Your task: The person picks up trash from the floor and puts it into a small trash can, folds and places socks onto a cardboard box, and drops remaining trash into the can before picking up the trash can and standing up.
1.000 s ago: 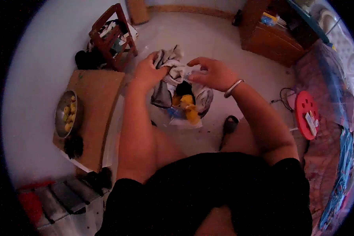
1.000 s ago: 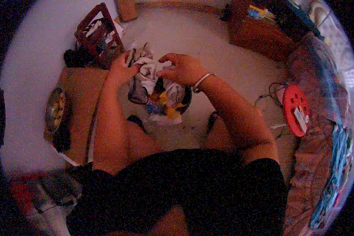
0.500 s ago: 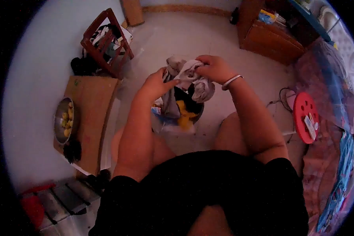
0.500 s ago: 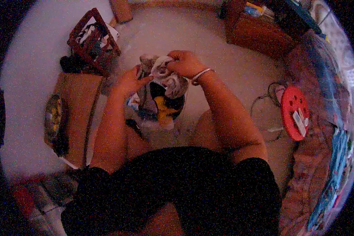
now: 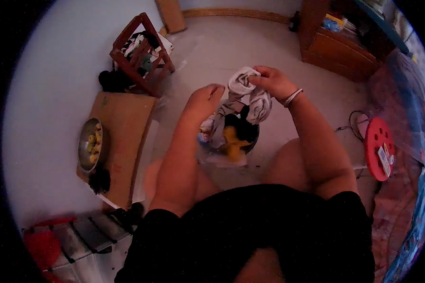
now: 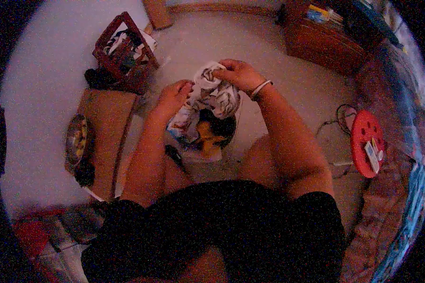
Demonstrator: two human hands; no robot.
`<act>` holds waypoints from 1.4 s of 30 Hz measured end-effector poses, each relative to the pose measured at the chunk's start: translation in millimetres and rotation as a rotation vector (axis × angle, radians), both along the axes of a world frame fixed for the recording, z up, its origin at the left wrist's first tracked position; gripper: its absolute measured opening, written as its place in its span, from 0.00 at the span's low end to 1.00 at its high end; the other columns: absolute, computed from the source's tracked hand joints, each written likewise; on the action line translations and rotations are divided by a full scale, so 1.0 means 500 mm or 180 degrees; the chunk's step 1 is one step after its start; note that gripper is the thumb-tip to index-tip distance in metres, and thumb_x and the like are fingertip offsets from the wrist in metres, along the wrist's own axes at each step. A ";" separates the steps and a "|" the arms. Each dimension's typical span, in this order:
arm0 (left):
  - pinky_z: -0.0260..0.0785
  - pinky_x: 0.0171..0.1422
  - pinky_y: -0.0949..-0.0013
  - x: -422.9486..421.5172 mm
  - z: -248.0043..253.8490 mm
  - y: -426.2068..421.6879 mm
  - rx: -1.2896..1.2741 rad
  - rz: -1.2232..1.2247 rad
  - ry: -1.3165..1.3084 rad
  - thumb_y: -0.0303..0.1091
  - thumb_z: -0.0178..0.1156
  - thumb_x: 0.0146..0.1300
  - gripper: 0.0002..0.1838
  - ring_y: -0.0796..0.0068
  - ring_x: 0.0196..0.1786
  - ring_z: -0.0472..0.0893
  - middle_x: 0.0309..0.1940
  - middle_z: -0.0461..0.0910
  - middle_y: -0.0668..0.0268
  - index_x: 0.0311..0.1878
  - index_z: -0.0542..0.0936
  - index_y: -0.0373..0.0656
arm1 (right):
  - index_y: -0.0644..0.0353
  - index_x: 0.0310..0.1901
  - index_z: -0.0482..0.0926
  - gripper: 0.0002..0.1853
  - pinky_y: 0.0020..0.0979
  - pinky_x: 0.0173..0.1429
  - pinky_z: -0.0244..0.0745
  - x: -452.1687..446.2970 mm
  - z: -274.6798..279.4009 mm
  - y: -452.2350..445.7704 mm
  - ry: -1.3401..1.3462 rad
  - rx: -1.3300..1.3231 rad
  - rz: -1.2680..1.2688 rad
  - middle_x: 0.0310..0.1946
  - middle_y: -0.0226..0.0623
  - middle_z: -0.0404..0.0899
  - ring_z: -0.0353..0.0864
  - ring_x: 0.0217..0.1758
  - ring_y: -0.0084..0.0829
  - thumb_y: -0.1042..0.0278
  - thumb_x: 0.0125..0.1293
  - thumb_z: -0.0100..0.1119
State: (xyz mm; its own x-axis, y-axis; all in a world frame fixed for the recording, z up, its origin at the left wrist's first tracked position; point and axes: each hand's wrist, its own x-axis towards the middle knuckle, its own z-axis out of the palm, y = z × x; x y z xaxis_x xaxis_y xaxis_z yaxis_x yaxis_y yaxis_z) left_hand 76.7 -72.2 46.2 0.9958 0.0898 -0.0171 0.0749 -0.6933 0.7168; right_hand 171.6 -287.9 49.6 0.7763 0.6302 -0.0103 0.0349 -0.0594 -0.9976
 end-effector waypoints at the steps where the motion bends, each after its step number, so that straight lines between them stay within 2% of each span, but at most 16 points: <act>1: 0.69 0.45 0.68 -0.008 0.027 -0.012 -0.0567 0.0020 -0.0343 0.46 0.57 0.58 0.21 0.61 0.39 0.79 0.35 0.81 0.57 0.47 0.77 0.38 | 0.62 0.46 0.77 0.19 0.28 0.46 0.72 -0.008 0.007 0.005 -0.0171 -0.0340 -0.0011 0.38 0.33 0.80 0.77 0.39 0.26 0.56 0.59 0.58; 3: 0.69 0.43 0.68 -0.014 0.037 -0.019 -0.0751 -0.0177 -0.0359 0.46 0.57 0.58 0.20 0.61 0.36 0.79 0.34 0.80 0.56 0.44 0.77 0.38 | 0.62 0.46 0.77 0.19 0.29 0.46 0.72 -0.030 0.010 0.019 -0.0343 -0.0688 -0.0017 0.38 0.34 0.80 0.78 0.39 0.26 0.57 0.59 0.58; 5: 0.69 0.40 0.69 -0.018 0.043 -0.028 -0.0942 -0.0349 -0.0393 0.46 0.57 0.57 0.20 0.61 0.34 0.78 0.32 0.80 0.56 0.42 0.77 0.37 | 0.61 0.46 0.77 0.18 0.30 0.45 0.73 -0.051 0.007 0.040 -0.0990 -0.0860 0.0021 0.38 0.38 0.80 0.78 0.38 0.30 0.59 0.57 0.59; 7: 0.68 0.38 0.67 -0.017 0.052 -0.035 -0.0160 -0.0315 -0.0533 0.43 0.61 0.54 0.17 0.59 0.32 0.77 0.28 0.78 0.55 0.36 0.77 0.38 | 0.58 0.47 0.77 0.19 0.31 0.44 0.73 -0.056 -0.009 0.052 -0.0882 -0.0489 0.0059 0.39 0.40 0.80 0.79 0.40 0.31 0.60 0.55 0.61; 10: 0.68 0.36 0.64 -0.011 0.042 -0.026 0.0250 -0.0187 -0.0960 0.37 0.64 0.48 0.13 0.56 0.32 0.76 0.27 0.75 0.54 0.30 0.74 0.39 | 0.57 0.45 0.77 0.19 0.33 0.44 0.73 -0.073 0.013 0.067 -0.0876 -0.1117 -0.0394 0.38 0.40 0.80 0.80 0.40 0.33 0.59 0.51 0.63; 15: 0.69 0.38 0.58 -0.025 0.023 -0.044 0.0155 -0.0408 -0.1641 0.28 0.62 0.42 0.10 0.51 0.34 0.75 0.30 0.74 0.56 0.30 0.73 0.39 | 0.59 0.39 0.75 0.17 0.38 0.43 0.73 -0.084 -0.031 0.099 -0.1765 -0.1757 -0.0499 0.35 0.47 0.79 0.79 0.40 0.46 0.62 0.47 0.63; 17: 0.69 0.39 0.57 -0.025 0.017 -0.044 0.0340 -0.0574 -0.2021 0.28 0.62 0.42 0.11 0.50 0.34 0.74 0.29 0.74 0.56 0.31 0.73 0.41 | 0.58 0.38 0.74 0.16 0.39 0.44 0.73 -0.081 -0.043 0.108 -0.1595 -0.1607 -0.0353 0.36 0.48 0.79 0.78 0.42 0.49 0.63 0.47 0.63; 21: 0.69 0.39 0.57 -0.034 0.029 -0.035 0.0532 -0.0391 -0.2136 0.27 0.62 0.42 0.11 0.50 0.35 0.75 0.29 0.74 0.57 0.31 0.74 0.43 | 0.59 0.40 0.75 0.15 0.38 0.45 0.73 -0.071 -0.052 0.114 -0.1418 -0.1171 -0.0779 0.37 0.48 0.79 0.78 0.42 0.46 0.64 0.50 0.60; 23: 0.69 0.40 0.58 -0.045 0.042 -0.030 0.0637 0.0201 -0.1763 0.27 0.62 0.43 0.10 0.52 0.36 0.76 0.31 0.75 0.57 0.31 0.74 0.42 | 0.59 0.41 0.75 0.15 0.36 0.45 0.73 -0.063 -0.050 0.108 -0.1285 -0.1134 -0.0986 0.37 0.47 0.79 0.79 0.42 0.43 0.64 0.51 0.58; 25: 0.69 0.41 0.58 -0.045 0.050 -0.027 0.0552 0.0384 -0.1393 0.25 0.63 0.41 0.13 0.52 0.37 0.76 0.32 0.76 0.56 0.33 0.74 0.42 | 0.58 0.41 0.75 0.13 0.32 0.44 0.73 -0.062 -0.043 0.103 -0.0545 -0.0527 -0.0791 0.35 0.42 0.79 0.79 0.40 0.35 0.65 0.54 0.56; 29: 0.70 0.44 0.61 -0.048 0.054 -0.019 0.0194 0.0747 -0.0747 0.21 0.64 0.40 0.17 0.55 0.41 0.79 0.37 0.78 0.55 0.36 0.75 0.42 | 0.57 0.41 0.75 0.12 0.28 0.45 0.71 -0.115 -0.011 0.109 -0.0547 0.0042 -0.0436 0.35 0.34 0.79 0.77 0.39 0.26 0.67 0.54 0.56; 31: 0.70 0.44 0.62 -0.040 0.036 0.007 0.0161 0.0638 -0.0726 0.21 0.64 0.40 0.18 0.56 0.41 0.79 0.38 0.79 0.55 0.38 0.75 0.42 | 0.58 0.42 0.74 0.12 0.26 0.46 0.70 -0.136 -0.001 0.117 0.0304 0.0867 0.0314 0.35 0.29 0.77 0.75 0.39 0.23 0.68 0.55 0.58; 37: 0.71 0.44 0.63 -0.042 0.019 0.030 -0.0028 0.0434 -0.1018 0.17 0.60 0.43 0.22 0.56 0.41 0.80 0.39 0.79 0.54 0.46 0.75 0.44 | 0.61 0.48 0.71 0.21 0.28 0.46 0.70 -0.155 0.000 0.141 -0.0211 -0.0125 0.0790 0.40 0.33 0.76 0.73 0.41 0.25 0.64 0.53 0.63; 39: 0.71 0.44 0.63 -0.042 0.022 0.020 -0.0271 0.0355 -0.1095 0.17 0.60 0.44 0.23 0.56 0.41 0.80 0.40 0.79 0.53 0.47 0.75 0.45 | 0.61 0.50 0.71 0.23 0.31 0.46 0.71 -0.155 0.001 0.147 -0.0653 -0.0738 0.0338 0.41 0.37 0.78 0.76 0.43 0.30 0.64 0.52 0.63; 40: 0.71 0.45 0.63 -0.041 0.023 0.013 -0.0314 0.0300 -0.1251 0.17 0.59 0.44 0.24 0.56 0.41 0.80 0.40 0.79 0.54 0.48 0.74 0.45 | 0.61 0.50 0.71 0.23 0.31 0.46 0.71 -0.140 -0.020 0.153 -0.0653 -0.0742 0.0345 0.41 0.37 0.78 0.76 0.43 0.30 0.64 0.52 0.63; 42: 0.71 0.45 0.63 -0.045 0.026 -0.003 -0.0359 0.0253 -0.1394 0.17 0.59 0.45 0.24 0.56 0.42 0.80 0.40 0.79 0.54 0.48 0.73 0.45 | 0.61 0.49 0.71 0.22 0.34 0.47 0.72 -0.105 -0.073 0.165 -0.0877 -0.0942 -0.0341 0.42 0.44 0.78 0.79 0.45 0.38 0.65 0.53 0.61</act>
State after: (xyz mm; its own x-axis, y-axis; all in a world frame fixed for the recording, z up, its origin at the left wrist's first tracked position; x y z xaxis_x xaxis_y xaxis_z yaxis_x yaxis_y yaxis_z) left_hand 54.1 -73.8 59.0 0.9015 0.1880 0.3898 -0.2022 -0.6134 0.7634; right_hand 119.0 -205.3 13.0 0.8365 0.5467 0.0382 0.2760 -0.3600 -0.8912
